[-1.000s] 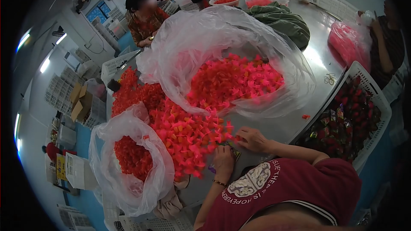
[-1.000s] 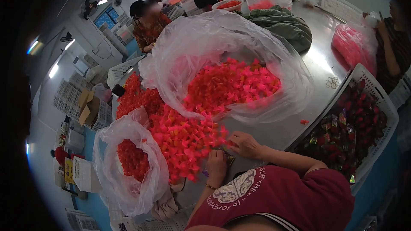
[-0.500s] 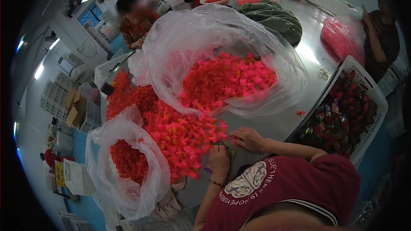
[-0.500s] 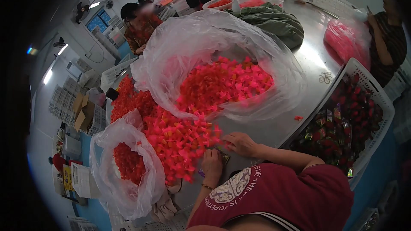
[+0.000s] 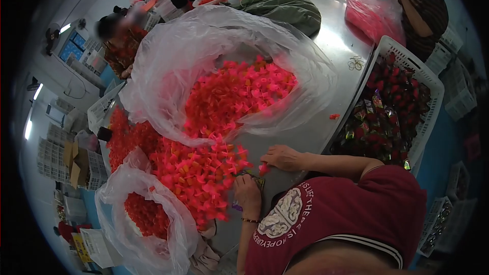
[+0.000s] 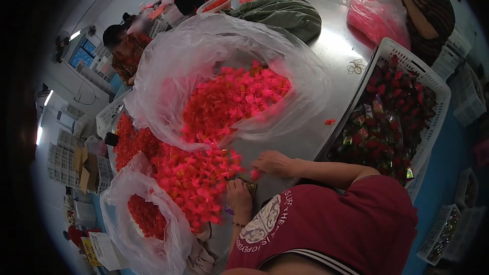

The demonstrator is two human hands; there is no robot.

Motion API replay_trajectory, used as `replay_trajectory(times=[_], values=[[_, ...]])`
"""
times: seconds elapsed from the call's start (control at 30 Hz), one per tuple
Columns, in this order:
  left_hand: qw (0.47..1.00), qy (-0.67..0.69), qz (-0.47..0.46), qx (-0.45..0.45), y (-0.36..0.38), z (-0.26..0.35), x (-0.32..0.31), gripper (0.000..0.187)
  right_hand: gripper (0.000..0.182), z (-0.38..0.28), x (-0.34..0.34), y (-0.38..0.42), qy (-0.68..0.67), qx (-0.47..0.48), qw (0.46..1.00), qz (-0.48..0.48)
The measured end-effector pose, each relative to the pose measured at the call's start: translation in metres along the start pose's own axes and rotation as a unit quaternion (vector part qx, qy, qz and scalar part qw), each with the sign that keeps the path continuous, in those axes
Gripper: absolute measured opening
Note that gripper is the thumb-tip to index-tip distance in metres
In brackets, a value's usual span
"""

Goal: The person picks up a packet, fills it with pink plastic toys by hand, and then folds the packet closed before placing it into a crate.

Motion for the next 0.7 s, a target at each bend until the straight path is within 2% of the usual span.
replay_trajectory(times=[0.07,0.23,0.4,0.7], values=[[1.0,0.007,-0.001,-0.005,0.0004,0.0002,-0.0015,0.01,0.018,-0.0048,0.001,-0.0012,0.04,0.038,0.998,0.031],[0.998,0.055,0.033,-0.003,0.0022,-0.0017,0.0009,0.008,0.015,-0.0077,0.0023,-0.0061,0.026,0.029,0.999,0.037],[0.998,0.057,0.026,0.002,0.0005,0.0015,0.0049,0.009,0.016,-0.0065,-0.0013,-0.0056,-0.017,0.003,0.998,0.056],[0.999,0.034,0.011,0.016,0.0006,0.0014,0.0017,0.011,0.022,-0.0023,-0.0026,-0.0026,-0.115,-0.05,0.991,-0.039]])
Point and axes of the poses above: each hand's wrist, its own y-axis away from the middle knuckle, its own x-axis out of the back of the hand, z = x × y, the point moved 6 cm from there along -y, towards the middle knuckle, and after that the axes turned 11 degrees about y, right-handed, at the moved point
